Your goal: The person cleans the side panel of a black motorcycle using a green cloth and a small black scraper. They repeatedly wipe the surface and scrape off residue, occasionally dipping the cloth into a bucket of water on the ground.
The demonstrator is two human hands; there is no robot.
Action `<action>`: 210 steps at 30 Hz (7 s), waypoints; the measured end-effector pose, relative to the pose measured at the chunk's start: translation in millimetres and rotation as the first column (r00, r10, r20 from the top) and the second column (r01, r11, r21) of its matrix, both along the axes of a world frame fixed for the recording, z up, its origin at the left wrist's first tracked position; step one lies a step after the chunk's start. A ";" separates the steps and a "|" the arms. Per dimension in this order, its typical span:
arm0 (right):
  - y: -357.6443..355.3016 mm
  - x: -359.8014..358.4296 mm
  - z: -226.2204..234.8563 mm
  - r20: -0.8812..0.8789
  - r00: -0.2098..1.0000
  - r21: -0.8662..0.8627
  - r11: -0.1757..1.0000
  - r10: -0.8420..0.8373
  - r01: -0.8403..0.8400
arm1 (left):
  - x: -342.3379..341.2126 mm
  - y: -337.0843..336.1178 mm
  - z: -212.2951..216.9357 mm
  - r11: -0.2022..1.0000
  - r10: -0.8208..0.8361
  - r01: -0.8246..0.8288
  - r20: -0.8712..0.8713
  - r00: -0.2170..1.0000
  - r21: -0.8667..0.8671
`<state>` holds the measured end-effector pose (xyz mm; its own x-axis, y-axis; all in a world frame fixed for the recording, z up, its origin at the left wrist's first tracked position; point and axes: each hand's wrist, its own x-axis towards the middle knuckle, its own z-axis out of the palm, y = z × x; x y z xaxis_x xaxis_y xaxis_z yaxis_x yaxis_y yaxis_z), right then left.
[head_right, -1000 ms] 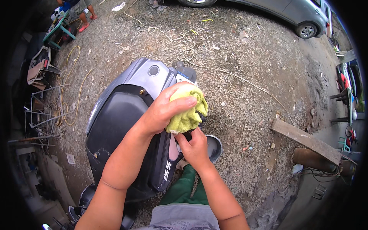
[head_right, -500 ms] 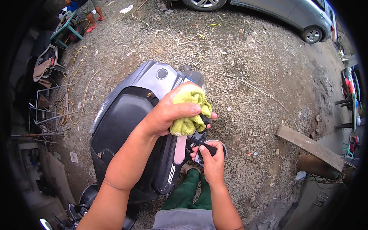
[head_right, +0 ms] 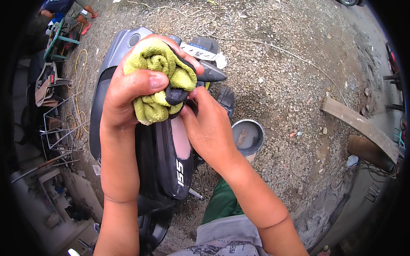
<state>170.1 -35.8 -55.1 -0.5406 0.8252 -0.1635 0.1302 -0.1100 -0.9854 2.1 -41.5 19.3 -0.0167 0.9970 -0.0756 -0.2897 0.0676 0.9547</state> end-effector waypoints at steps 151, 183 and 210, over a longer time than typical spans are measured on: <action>-71.7 39.0 -52.0 -0.003 1.000 0.424 0.906 -0.010 0.011 | 9.2 -1.3 -3.1 0.988 0.146 -0.153 0.163 0.976 0.029; -52.6 21.9 -67.8 -0.290 0.956 -0.146 0.989 -0.052 0.009 | -0.3 -3.6 -28.6 0.999 -0.001 -0.006 0.226 0.974 0.034; 17.5 -14.4 -76.8 -0.485 0.873 0.028 0.998 0.059 -0.052 | 32.2 -16.3 -1.7 0.993 0.057 -0.095 -0.440 0.896 -0.065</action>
<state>155.7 -18.3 -132.0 -0.5940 0.7917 0.1426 -0.3592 -0.1024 -0.9276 34.3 -57.8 17.6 -0.1423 0.9819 -0.1251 0.1475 0.1460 0.9782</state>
